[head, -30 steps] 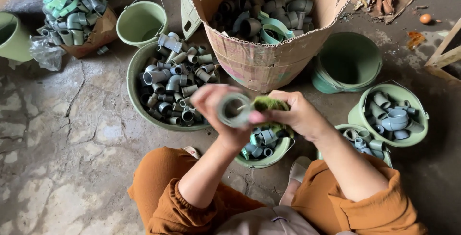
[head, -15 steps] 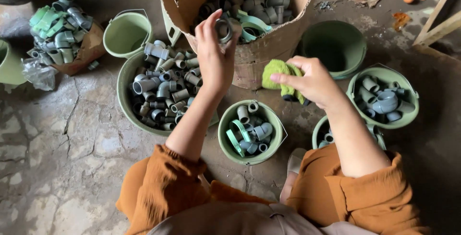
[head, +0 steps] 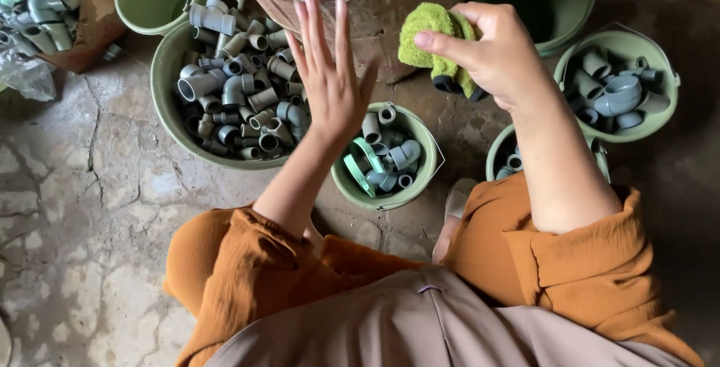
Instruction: The person sits on the floor and wipes various small plastic pipe fittings and connectors with a green cloth. They pick up each piece from a bucket, wipe it, and place it into a cardboard box. The process is repeated for multiple items throughout the clip.
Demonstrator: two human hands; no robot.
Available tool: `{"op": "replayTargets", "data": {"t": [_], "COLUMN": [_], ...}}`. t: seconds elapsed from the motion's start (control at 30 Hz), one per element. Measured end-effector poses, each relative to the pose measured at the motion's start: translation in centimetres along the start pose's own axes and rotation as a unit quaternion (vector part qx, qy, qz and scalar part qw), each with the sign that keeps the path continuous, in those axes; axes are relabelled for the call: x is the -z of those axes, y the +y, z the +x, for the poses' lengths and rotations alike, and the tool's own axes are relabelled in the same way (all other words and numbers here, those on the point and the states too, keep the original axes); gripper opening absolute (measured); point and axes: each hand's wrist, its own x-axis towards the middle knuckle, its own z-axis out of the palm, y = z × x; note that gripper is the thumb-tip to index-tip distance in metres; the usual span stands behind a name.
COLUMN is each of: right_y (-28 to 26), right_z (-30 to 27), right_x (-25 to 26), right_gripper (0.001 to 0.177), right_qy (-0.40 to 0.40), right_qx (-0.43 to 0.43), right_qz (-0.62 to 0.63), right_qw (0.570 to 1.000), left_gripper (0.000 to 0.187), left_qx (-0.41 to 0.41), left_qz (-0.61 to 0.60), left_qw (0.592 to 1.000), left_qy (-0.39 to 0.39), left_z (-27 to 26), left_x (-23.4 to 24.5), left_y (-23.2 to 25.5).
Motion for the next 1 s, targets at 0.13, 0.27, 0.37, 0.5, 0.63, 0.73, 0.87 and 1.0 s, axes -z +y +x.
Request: {"op": "replayTargets", "data": {"t": [0.13,0.27,0.37,0.5,0.63,0.73,0.87,1.0], "right_y": [0.4,1.2,1.0,1.1,0.7,0.5,0.2,1.9], "right_z": [0.1,0.1,0.3,0.4,0.1,0.1,0.1,0.4], "right_x": [0.2,0.4,0.4,0.4,0.2,0.1,-0.3,-0.9], "right_gripper": [0.039,0.024,0.026,0.040,0.026,0.030,0.034,0.043], "right_qy": [0.009,0.000,0.002,0.007,0.001,-0.004,-0.009,-0.001], "right_qx": [0.002,0.061,0.062,0.055,0.034,0.034,0.009,-0.006], "right_qz": [-0.013,0.012,0.012,-0.008,0.016,0.011,0.014,0.096], "right_qw": [1.000,0.998,0.998,0.998,0.999,0.999,1.000,0.995], "left_gripper": [0.060,0.021,0.021,0.045,0.036,0.022,0.024,0.021], "left_qx": [-0.084,-0.174,-0.185,-0.222,-0.203,-0.169,-0.058,0.103], "left_qz": [-0.055,0.073,0.180,0.312,0.300,0.202,-0.022,-0.303], "left_qw": [0.995,0.935,0.875,0.774,0.761,0.735,0.775,0.793], "left_qy": [0.004,-0.299,-0.408,-0.504,-0.539,-0.625,-0.629,-0.518], "left_z": [-8.9,-18.1,-23.2,-23.1,-18.7,-14.9,-8.1,0.0], "left_x": [-4.4,-10.0,-12.9,-11.9,-9.9,-7.5,-1.6,9.7], "left_y": [-0.7,-3.0,-4.9,-4.6,-2.0,-0.5,-0.2,1.8]}}
